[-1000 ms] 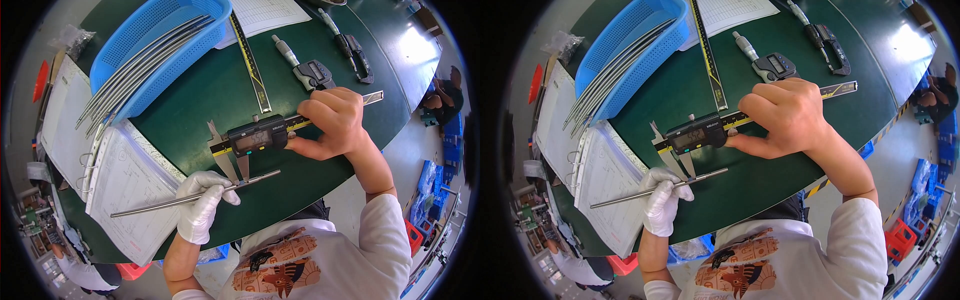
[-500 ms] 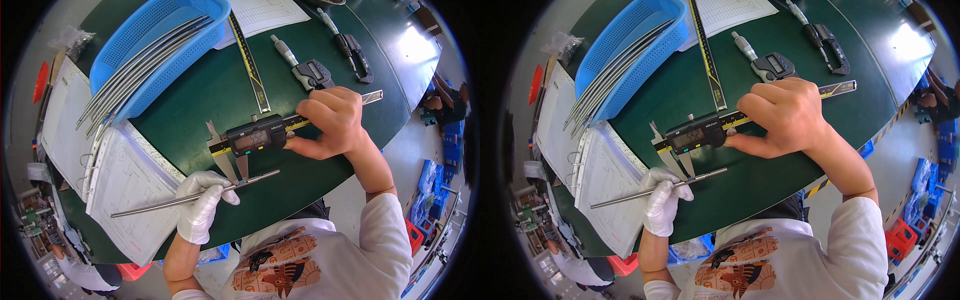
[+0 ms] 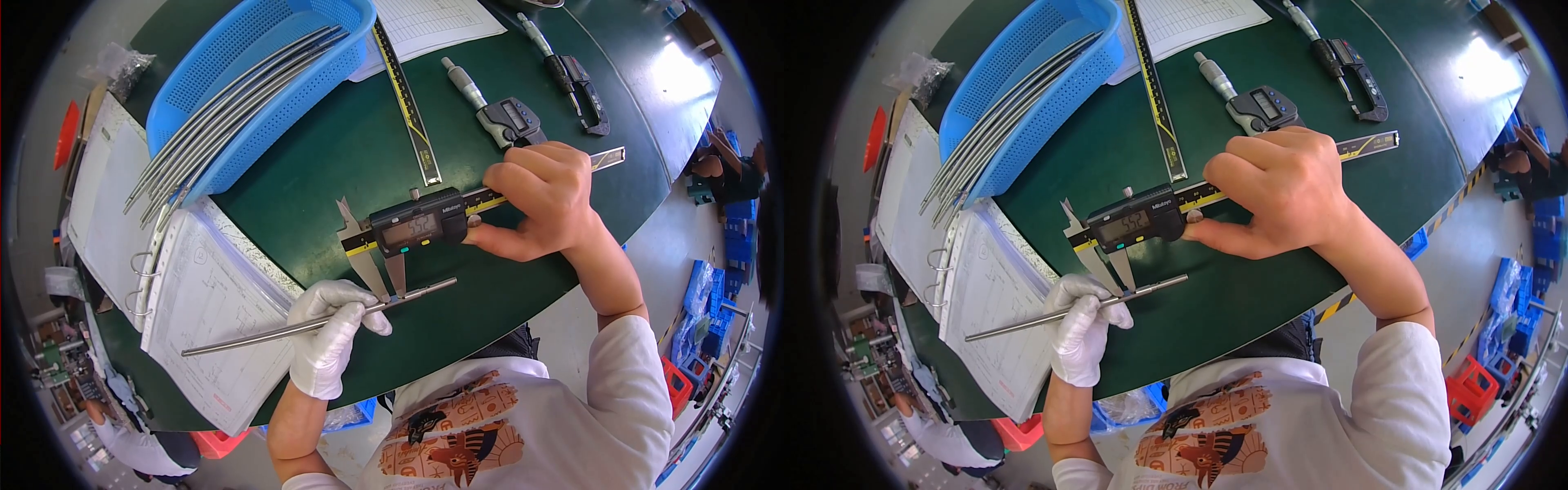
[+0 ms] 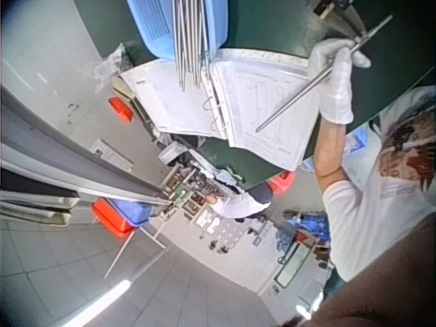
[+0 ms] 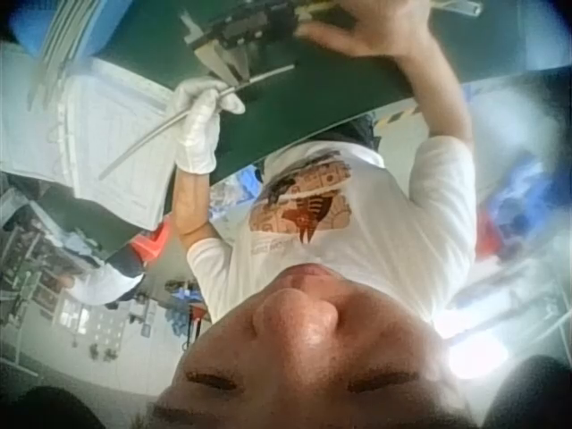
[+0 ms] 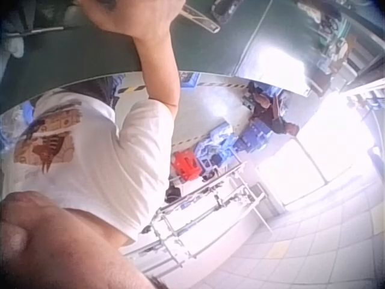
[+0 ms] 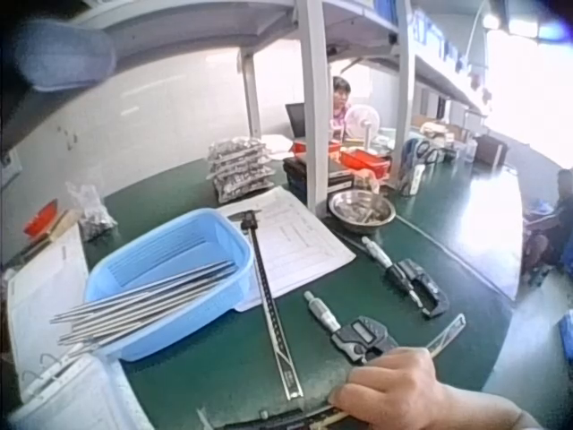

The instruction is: Measuring the dimensions and various points of metal rods using a digital caliper.

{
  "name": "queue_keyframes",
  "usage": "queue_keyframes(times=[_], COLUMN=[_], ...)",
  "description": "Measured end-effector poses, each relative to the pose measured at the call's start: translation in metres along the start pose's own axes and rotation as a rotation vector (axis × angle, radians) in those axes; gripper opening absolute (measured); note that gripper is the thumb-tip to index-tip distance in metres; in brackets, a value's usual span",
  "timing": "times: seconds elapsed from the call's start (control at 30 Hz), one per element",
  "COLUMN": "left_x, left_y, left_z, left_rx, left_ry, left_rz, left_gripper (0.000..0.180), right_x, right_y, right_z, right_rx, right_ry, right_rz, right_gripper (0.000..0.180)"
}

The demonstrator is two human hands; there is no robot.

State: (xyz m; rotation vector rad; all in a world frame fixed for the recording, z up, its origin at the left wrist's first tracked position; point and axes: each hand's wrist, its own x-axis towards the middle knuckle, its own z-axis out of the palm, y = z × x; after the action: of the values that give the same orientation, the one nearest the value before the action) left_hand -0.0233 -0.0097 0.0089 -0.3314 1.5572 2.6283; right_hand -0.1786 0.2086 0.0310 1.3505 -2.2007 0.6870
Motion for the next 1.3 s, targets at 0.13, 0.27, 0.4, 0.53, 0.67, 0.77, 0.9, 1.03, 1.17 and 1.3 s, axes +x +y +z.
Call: queue_keyframes(times=[0.13, 0.27, 0.4, 0.53, 0.67, 0.77, 0.9, 1.03, 1.17, 1.3], left_x=[-0.007, -0.008, 0.0, -0.003, -0.002, -0.002, -0.001, -0.001, 0.0, -0.001], left_y=[0.008, 0.008, 0.018, 0.006, 0.012, 0.011, 0.012, 0.008, 0.011, 0.008], left_z=[-0.003, -0.009, 0.002, 0.002, 0.004, 0.003, 0.002, 0.001, 0.003, 0.004], left_rx=[0.035, 0.096, 0.144, -0.054, -0.05, -0.054, -0.043, -0.071, -0.044, -0.068], left_ry=[0.023, -0.013, -0.062, -0.027, -0.013, -0.043, -0.039, -0.041, -0.036, -0.038], left_rz=[0.022, -0.037, -0.175, -0.155, -0.162, -0.126, -0.122, -0.109, -0.132, -0.139], left_gripper=[0.009, 0.011, 0.016, 0.01, 0.01, 0.012, 0.013, 0.013, 0.012, 0.012], right_x=[0.009, 0.01, 0.004, -0.003, -0.003, -0.004, -0.005, -0.005, -0.006, -0.007], right_y=[-0.004, -0.007, -0.004, -0.007, -0.003, -0.002, 0.001, 0.001, 0.001, 0.0], right_z=[0.005, 0.011, -0.001, 0.0, 0.004, 0.004, 0.005, 0.006, 0.003, 0.0], right_rx=[0.023, 0.012, -0.018, -0.007, 0.011, 0.005, 0.016, 0.032, 0.016, -0.009], right_ry=[-0.006, -0.025, -0.085, -0.123, -0.106, -0.097, -0.09, -0.108, -0.106, -0.137], right_rz=[-0.025, -0.024, 0.005, 0.002, -0.007, -0.001, 0.004, 0.018, 0.022, 0.031], right_gripper=[0.037, 0.039, 0.042, 0.041, 0.039, 0.038, 0.038, 0.038, 0.039, 0.039])
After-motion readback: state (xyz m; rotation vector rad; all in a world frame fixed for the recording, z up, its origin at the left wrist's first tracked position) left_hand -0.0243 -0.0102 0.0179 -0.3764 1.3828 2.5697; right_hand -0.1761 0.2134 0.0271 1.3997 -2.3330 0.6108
